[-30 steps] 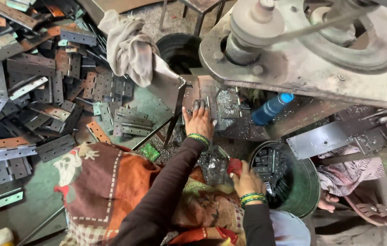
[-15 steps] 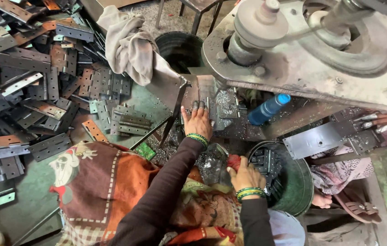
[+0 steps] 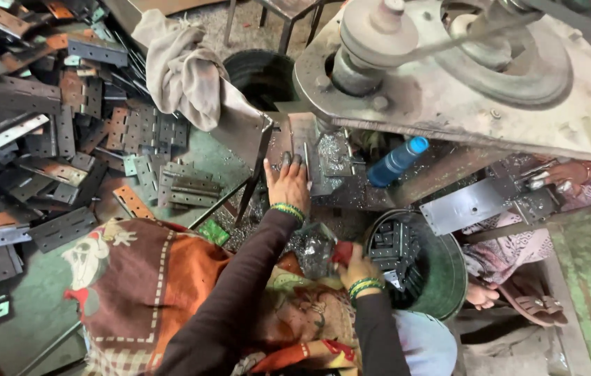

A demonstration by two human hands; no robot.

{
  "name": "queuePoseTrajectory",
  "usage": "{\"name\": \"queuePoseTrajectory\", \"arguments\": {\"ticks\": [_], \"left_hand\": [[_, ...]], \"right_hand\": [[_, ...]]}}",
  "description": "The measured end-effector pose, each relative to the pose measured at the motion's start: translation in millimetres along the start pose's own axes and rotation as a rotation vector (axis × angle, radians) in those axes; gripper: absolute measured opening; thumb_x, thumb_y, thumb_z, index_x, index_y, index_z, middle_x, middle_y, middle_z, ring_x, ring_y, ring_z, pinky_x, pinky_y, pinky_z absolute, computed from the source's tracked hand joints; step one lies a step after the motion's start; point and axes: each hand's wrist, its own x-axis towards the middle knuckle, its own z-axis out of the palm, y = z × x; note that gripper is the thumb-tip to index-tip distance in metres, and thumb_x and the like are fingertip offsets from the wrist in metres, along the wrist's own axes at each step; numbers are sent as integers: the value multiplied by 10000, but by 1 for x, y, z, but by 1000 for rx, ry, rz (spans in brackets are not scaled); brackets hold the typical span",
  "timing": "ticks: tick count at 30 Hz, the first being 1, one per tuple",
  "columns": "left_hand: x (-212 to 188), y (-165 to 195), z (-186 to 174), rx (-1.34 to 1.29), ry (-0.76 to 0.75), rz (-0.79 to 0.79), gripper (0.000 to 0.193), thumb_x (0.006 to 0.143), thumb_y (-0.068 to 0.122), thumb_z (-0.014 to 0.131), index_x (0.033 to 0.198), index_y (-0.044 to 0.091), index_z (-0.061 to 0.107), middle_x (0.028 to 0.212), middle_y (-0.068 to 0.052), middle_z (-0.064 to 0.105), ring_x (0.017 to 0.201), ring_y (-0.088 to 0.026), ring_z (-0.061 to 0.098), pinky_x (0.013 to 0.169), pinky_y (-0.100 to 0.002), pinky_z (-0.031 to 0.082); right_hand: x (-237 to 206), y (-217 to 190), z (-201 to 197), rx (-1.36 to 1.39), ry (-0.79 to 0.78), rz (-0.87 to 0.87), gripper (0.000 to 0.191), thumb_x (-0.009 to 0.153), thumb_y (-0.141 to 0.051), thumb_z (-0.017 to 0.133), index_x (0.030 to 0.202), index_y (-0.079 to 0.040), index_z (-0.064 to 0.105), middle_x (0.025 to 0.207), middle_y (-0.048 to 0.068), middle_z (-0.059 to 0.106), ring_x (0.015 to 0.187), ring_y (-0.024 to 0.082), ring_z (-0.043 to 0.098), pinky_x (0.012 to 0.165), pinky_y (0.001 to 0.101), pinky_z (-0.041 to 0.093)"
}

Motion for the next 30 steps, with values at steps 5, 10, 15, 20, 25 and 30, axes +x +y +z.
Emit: {"name": "queuePoseTrajectory", "arguments": {"ticks": [5, 10, 15, 20, 25, 30], "left_hand": [[19, 6, 11, 8, -76, -53, 493, 964, 138, 441, 1448, 69, 501, 1594, -82, 401, 1470, -263, 361, 1208, -681, -38], [26, 4, 19, 72, -43, -42, 530, 954, 168, 441, 1478, 88, 461, 1587, -98, 384, 1438, -264, 383, 1217, -595, -28], [24, -3, 22, 53, -140, -26, 530, 989, 146, 434, 1517, 100, 449, 1626, -79, 376, 1476, -252, 381, 1255, -609, -38], [40, -5, 29, 105, -93, -34, 521, 1002, 170, 394, 1518, 107, 419, 1649, -82, 322, 1505, -252, 345, 1236, -596, -44], [60, -6, 35, 101, -128, -55, 561, 996, 118, 363, 1557, 115, 383, 1664, -69, 298, 1488, -240, 365, 1235, -597, -52], [53, -8, 29, 135, -144, -31, 566, 979, 103, 358, 1543, 135, 384, 1649, -68, 296, 1455, -257, 398, 1226, -601, -44]], "right_hand": [[-9, -10, -16, -100, 160, 16, 722, 905, -541, 658, 1488, -229, 368, 1244, 191, 666, 1162, 384, 663, 993, 545, 499], [-3, -7, 50, -25, 180, 32, 800, 868, -354, 695, 1541, -286, 269, 1362, 185, 575, 1285, 385, 550, 1010, 594, 435], [6, 2, 48, 9, 32, 6, 856, 842, -420, 758, 1500, -260, 233, 1351, 211, 564, 1261, 416, 555, 1005, 558, 459], [-1, -3, -17, -63, 57, -16, 712, 920, -532, 662, 1487, -243, 342, 1211, 201, 673, 1088, 409, 689, 920, 528, 537], [-8, -14, -1, -50, 212, -27, 620, 919, -509, 668, 1404, -225, 405, 1173, 191, 678, 1084, 395, 673, 895, 562, 531], [-1, -8, 44, 80, 107, 19, 823, 818, -373, 760, 1483, -275, 285, 1315, 211, 578, 1222, 419, 574, 986, 603, 450]]}}
